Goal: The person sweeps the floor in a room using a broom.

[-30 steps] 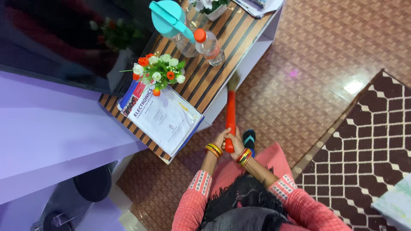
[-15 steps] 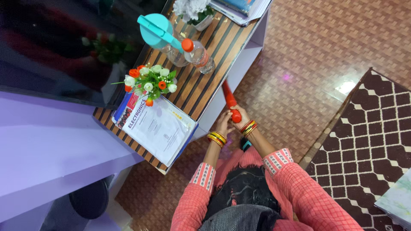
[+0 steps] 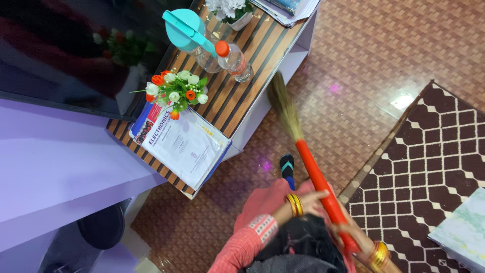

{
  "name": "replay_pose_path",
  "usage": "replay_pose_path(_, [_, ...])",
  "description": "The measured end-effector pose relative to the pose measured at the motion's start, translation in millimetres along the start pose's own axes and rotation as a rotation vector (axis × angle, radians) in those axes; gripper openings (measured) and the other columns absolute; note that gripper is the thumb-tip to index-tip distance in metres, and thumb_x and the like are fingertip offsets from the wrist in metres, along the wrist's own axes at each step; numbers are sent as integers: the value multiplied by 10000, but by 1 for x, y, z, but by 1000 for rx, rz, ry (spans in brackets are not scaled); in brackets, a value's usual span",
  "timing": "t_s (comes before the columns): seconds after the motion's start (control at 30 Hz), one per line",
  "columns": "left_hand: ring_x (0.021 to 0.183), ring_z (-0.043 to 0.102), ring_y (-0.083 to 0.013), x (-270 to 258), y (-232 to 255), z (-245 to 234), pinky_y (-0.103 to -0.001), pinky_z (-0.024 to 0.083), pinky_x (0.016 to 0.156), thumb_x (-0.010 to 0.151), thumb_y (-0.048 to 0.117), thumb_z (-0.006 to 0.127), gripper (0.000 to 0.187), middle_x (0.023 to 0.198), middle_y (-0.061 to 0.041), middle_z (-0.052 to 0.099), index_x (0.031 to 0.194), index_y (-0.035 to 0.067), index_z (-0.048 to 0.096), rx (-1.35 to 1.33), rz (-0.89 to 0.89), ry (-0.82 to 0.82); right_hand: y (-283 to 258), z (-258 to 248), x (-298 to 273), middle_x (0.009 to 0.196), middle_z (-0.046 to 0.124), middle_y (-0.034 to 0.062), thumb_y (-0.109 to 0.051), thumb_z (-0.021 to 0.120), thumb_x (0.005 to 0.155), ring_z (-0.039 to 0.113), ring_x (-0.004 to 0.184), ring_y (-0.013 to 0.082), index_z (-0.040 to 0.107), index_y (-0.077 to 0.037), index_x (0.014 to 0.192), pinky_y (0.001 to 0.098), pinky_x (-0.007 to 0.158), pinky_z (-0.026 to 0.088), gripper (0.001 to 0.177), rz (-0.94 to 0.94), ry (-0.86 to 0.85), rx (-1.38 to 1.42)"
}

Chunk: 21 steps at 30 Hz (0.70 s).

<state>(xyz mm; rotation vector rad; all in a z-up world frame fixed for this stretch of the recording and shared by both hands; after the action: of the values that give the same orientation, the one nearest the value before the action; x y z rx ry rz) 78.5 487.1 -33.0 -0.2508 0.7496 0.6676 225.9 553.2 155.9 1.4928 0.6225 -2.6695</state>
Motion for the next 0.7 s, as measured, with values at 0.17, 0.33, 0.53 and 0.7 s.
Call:
replay_pose_path(0.17, [1121, 672, -292, 6, -84, 49, -446, 511, 1020, 1046, 403, 724, 464, 1270, -138, 687, 1342, 64, 612, -84, -216, -117, 60, -79, -20, 935, 725, 118, -11, 655, 700, 602, 547, 173, 184, -290, 1622, 293, 487, 498, 1072, 166, 1, -238])
replay_pose_path(0.33, [1182, 666, -343, 23, -106, 43, -538, 567, 971, 1025, 255, 716, 368, 1322, -166, 663, 1330, 81, 606, -227, -81, 20, 87, -148, 31, 891, 721, 215, 86, 644, 674, 670, 592, 220, 175, -251, 1605, 321, 548, 545, 1096, 262, -133, -382])
replay_pose_path(0.53, [1098, 679, -327, 94, -63, -1, -506, 589, 872, 970, 174, 723, 539, 1287, -150, 657, 1392, 190, 388, -346, 243, 334, 52, -167, 164, 887, 742, 157, 16, 661, 743, 581, 477, 230, 157, -364, 1648, 359, 454, 504, 1103, 300, -35, -448])
replay_pose_path(0.7, [979, 691, -311, 165, -18, -63, -460, 596, 738, 915, 122, 743, 912, 1276, -168, 629, 1511, 278, 71, -337, 355, 558, 59, -171, 261, 711, 630, 101, 5, 673, 789, 572, 458, 161, 195, -266, 1624, 305, 428, 521, 999, 117, -146, -93])
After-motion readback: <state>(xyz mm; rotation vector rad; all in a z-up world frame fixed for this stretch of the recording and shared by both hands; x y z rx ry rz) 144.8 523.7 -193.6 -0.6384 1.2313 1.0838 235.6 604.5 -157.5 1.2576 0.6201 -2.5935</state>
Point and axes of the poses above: each hand's wrist, its own x-axis towards the middle knuckle, its own z-axis out of the palm, y = z × x, the point moved 2 cm from there along x, towards the middle knuckle
